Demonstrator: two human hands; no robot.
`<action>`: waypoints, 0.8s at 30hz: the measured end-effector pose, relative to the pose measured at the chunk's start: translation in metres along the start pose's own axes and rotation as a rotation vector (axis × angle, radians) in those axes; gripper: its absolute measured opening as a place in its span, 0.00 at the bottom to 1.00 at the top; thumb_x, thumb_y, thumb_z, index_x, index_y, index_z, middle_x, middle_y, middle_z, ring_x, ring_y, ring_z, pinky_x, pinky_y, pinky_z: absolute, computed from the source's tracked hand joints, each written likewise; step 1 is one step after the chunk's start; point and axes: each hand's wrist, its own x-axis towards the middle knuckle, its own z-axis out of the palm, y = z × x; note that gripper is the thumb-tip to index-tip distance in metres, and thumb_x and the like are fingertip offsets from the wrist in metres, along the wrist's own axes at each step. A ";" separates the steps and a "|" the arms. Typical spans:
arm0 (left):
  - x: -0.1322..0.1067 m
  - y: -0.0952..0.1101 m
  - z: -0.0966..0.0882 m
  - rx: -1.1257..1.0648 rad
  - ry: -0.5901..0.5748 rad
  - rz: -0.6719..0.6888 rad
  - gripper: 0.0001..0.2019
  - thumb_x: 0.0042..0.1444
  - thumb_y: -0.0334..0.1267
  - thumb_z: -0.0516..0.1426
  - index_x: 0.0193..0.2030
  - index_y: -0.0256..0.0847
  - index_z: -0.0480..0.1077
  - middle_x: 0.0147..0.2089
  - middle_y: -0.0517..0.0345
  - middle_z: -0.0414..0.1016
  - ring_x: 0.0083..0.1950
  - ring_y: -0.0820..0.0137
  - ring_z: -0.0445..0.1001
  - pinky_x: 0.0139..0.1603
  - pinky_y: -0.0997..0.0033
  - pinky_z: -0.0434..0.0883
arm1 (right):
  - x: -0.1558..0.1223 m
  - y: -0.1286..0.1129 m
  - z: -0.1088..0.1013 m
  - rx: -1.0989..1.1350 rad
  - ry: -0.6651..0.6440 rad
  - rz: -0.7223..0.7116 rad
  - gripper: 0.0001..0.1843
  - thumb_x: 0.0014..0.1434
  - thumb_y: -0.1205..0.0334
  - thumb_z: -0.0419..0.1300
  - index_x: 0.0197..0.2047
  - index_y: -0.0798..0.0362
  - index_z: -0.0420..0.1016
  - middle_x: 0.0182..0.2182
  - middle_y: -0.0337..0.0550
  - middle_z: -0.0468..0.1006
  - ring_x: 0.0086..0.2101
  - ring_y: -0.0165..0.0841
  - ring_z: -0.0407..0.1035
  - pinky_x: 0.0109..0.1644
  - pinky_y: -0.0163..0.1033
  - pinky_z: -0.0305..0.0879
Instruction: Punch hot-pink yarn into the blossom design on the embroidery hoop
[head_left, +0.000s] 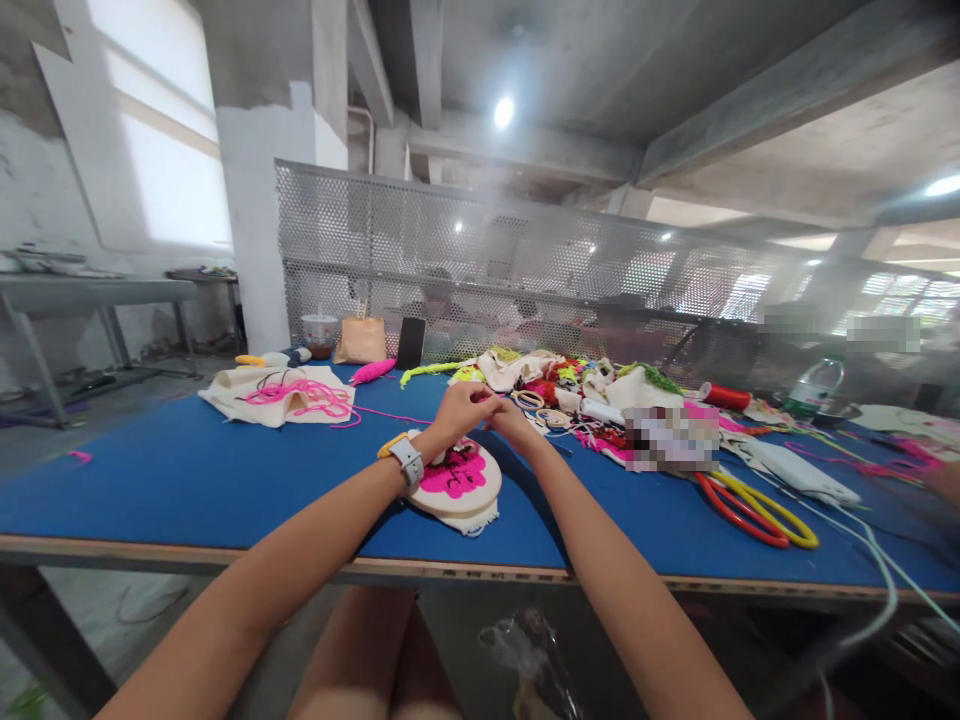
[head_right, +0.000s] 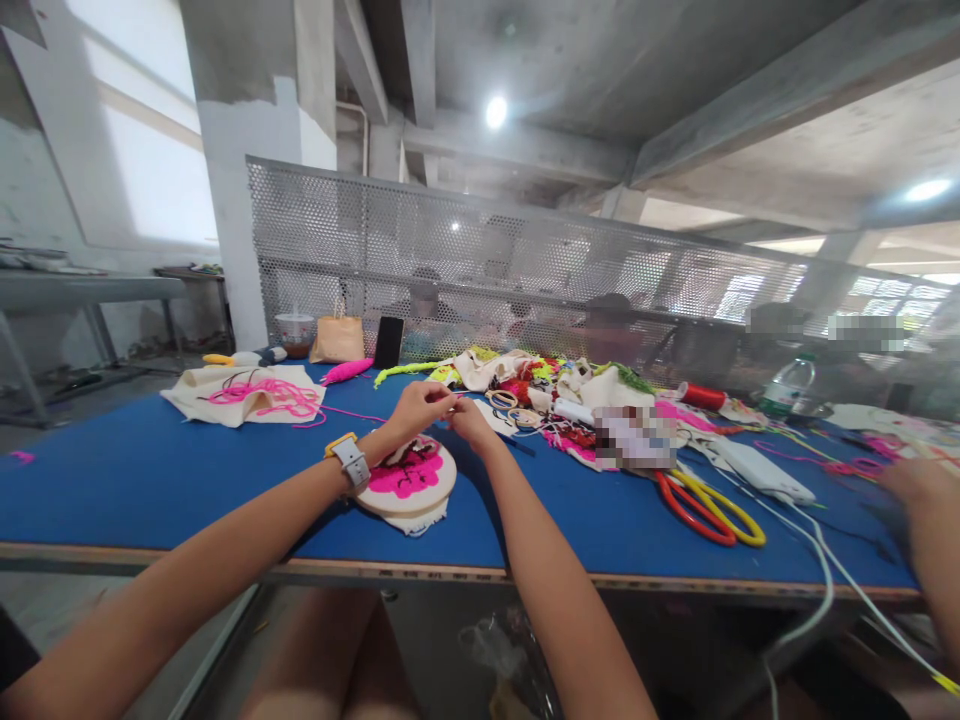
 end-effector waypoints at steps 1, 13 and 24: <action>0.000 0.000 0.000 0.007 0.002 0.000 0.11 0.60 0.39 0.56 0.45 0.35 0.70 0.44 0.54 0.74 0.40 0.67 0.75 0.39 0.63 0.74 | 0.000 0.001 0.000 0.006 -0.002 -0.002 0.13 0.63 0.60 0.57 0.49 0.56 0.69 0.45 0.45 0.73 0.39 0.34 0.71 0.40 0.43 0.71; -0.001 0.001 0.000 0.085 0.022 0.008 0.10 0.61 0.40 0.56 0.45 0.35 0.70 0.43 0.54 0.74 0.40 0.67 0.75 0.39 0.63 0.74 | 0.004 0.006 -0.002 -0.061 -0.014 -0.022 0.14 0.63 0.59 0.57 0.50 0.56 0.69 0.46 0.46 0.72 0.41 0.36 0.71 0.43 0.45 0.71; -0.002 0.003 -0.001 0.122 0.017 0.013 0.11 0.61 0.40 0.56 0.45 0.35 0.70 0.44 0.54 0.74 0.40 0.67 0.75 0.40 0.62 0.74 | 0.009 0.015 -0.005 -0.116 -0.038 -0.098 0.14 0.63 0.59 0.57 0.50 0.56 0.69 0.46 0.45 0.73 0.40 0.35 0.71 0.41 0.44 0.71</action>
